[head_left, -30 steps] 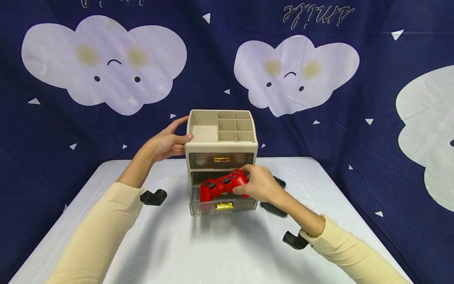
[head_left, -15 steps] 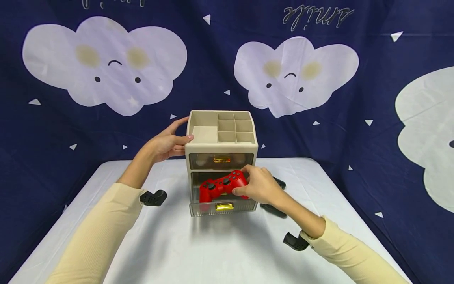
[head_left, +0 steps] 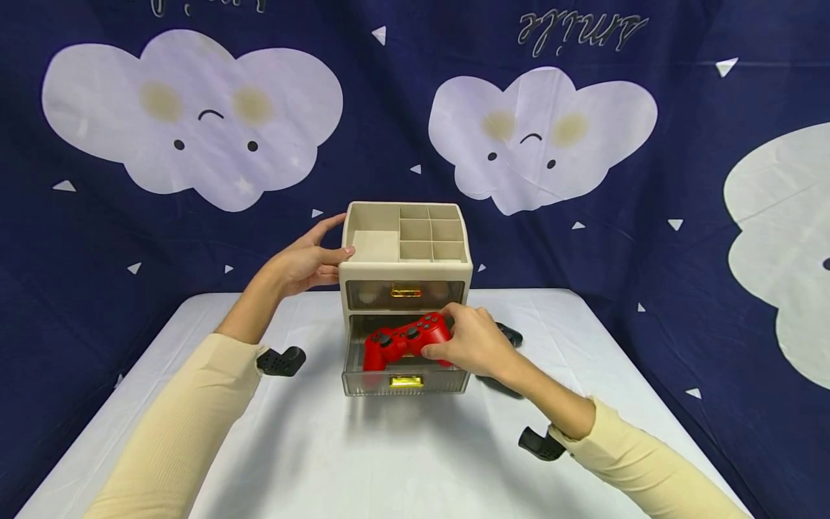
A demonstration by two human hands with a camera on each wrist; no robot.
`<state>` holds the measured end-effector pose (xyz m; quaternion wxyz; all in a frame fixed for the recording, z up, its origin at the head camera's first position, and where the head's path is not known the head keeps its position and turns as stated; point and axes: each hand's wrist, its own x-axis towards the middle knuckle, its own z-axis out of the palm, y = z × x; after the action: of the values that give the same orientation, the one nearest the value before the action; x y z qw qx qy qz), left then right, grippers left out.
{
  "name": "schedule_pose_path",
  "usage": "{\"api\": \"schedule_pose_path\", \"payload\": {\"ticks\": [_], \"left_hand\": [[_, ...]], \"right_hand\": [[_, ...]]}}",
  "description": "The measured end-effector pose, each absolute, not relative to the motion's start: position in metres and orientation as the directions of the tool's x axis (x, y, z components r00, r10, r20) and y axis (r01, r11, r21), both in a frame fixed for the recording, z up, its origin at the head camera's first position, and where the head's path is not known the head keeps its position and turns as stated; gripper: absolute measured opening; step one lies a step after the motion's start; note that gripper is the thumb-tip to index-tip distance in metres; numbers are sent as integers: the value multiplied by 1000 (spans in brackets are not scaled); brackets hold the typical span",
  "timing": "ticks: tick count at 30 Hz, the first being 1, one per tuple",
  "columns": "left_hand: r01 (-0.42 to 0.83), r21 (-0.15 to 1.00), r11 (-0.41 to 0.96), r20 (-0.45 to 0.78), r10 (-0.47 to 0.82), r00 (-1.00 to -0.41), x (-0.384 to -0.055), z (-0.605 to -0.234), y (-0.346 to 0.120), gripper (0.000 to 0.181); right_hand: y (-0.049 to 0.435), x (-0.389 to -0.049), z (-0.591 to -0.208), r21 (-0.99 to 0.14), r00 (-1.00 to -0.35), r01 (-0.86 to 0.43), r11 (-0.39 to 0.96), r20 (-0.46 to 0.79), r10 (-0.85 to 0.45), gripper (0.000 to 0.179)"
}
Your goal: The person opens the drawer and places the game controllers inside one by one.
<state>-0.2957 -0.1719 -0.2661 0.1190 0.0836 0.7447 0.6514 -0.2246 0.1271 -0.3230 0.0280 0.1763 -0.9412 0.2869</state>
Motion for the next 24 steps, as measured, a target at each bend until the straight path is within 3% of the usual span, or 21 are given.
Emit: {"api": "schedule_pose_path", "payload": {"ticks": [5,16,24], "left_hand": [[-31,992,121,-65,288,-955,-296,-266,-171,81],[-38,991,127,-73,278,-958,-296,-267,-171,81],[-35,991,132,-71,279,-958,-296,-266,-171,82]], "right_hand": [[125,-223,-323,-568,-935,-346,747,137,-328,64],[127,-226,-329,-454,-929,-367,812,140,-342,65],[128,-230,-339,-411,-924,-383,827,164,-346,44]]}}
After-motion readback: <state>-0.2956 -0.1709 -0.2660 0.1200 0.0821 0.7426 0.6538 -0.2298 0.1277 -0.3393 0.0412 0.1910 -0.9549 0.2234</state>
